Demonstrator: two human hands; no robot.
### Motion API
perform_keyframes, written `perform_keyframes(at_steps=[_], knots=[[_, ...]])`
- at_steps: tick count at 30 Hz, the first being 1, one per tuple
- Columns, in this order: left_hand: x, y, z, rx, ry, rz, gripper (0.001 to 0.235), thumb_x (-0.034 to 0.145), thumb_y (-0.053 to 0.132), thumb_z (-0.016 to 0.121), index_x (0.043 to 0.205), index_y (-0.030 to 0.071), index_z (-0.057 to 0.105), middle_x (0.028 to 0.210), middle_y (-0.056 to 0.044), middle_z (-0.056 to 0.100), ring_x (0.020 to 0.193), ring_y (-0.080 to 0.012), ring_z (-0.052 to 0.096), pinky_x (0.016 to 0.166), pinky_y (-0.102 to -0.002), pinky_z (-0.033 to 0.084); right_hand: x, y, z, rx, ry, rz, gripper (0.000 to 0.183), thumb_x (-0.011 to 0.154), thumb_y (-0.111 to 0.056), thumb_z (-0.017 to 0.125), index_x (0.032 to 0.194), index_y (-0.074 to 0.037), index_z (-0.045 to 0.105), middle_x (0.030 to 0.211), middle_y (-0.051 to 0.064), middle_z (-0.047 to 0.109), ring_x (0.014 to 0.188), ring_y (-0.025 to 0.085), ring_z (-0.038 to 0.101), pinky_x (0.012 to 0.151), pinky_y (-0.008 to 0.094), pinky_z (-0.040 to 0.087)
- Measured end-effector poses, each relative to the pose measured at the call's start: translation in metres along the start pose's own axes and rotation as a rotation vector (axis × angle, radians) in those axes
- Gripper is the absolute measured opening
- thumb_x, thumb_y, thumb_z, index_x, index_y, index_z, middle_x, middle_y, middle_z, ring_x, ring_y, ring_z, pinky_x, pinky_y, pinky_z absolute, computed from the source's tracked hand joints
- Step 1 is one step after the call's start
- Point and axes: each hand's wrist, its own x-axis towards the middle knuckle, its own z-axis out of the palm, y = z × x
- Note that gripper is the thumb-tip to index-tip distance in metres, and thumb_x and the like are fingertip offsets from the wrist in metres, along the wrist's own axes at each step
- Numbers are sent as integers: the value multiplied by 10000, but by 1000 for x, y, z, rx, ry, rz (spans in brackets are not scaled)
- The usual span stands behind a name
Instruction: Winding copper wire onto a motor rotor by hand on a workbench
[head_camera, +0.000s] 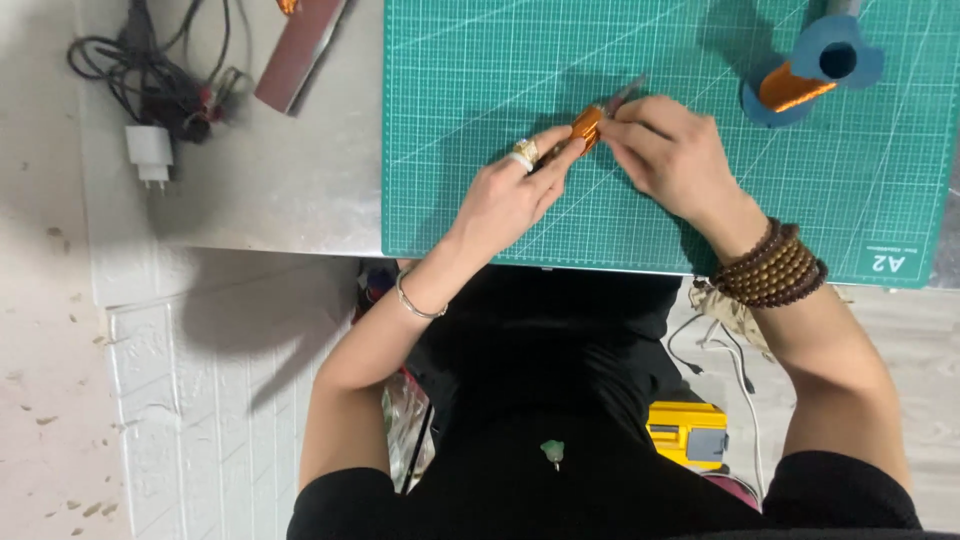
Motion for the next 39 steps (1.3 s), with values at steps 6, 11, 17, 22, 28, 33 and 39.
perform_keyframes(at_steps=[6, 11, 17, 22, 28, 33, 39], knots=[[0, 5, -8, 82, 40, 46, 377, 934, 17, 620, 1299, 69, 540, 1331, -77, 505, 582, -85, 539, 532, -221, 532, 0, 1, -4, -52, -26, -25, 76, 964, -50, 646, 1013, 9, 652, 966, 116, 612, 848, 227, 628, 551, 269, 514], [1, 6, -9, 107, 49, 53, 395, 930, 16, 630, 1307, 80, 531, 1325, -61, 502, 621, -90, 564, 563, -225, 550, 3, 4, -7, -166, -100, -58, 38, 983, -85, 611, 980, -50, 597, 971, 39, 578, 799, 177, 573, 459, 224, 413], [2, 7, -8, 80, 85, 60, 381, 940, 10, 618, 1304, 78, 530, 1306, -60, 507, 675, -101, 601, 586, -228, 560, 8, 1, -11, -316, -83, -102, 87, 957, -43, 606, 933, -52, 522, 923, 40, 542, 733, 151, 506, 447, 201, 398], [-1, 0, 1, 26, 66, 40, 379, 944, 14, 638, 1303, 66, 527, 1315, -120, 496, 666, -84, 587, 596, -207, 574, -1, 8, -3, -218, -124, -27, 104, 949, -48, 591, 1016, -39, 511, 970, 75, 569, 807, 166, 574, 502, 194, 473], [0, 3, -3, 58, 88, 51, 380, 944, 6, 649, 1298, 75, 529, 1310, -96, 489, 799, -124, 667, 689, -245, 617, -7, 6, -7, 113, -35, 80, 185, 973, 34, 658, 1136, 114, 625, 1073, 223, 587, 965, 337, 610, 782, 380, 556], [-1, 4, -4, 84, 74, 45, 389, 948, 16, 657, 1305, 86, 521, 1310, -80, 488, 703, -98, 628, 648, -229, 615, -9, 7, -4, 136, -31, 100, 194, 977, 26, 676, 1136, 130, 641, 1071, 232, 614, 962, 341, 614, 803, 393, 546], [-4, 0, 1, 80, 31, 37, 431, 945, 3, 663, 1334, 89, 499, 1342, -83, 452, 764, -96, 650, 650, -224, 619, -9, 6, -3, 186, -2, 115, 176, 1008, 40, 664, 1133, 159, 628, 1071, 246, 601, 963, 355, 621, 811, 399, 541]])
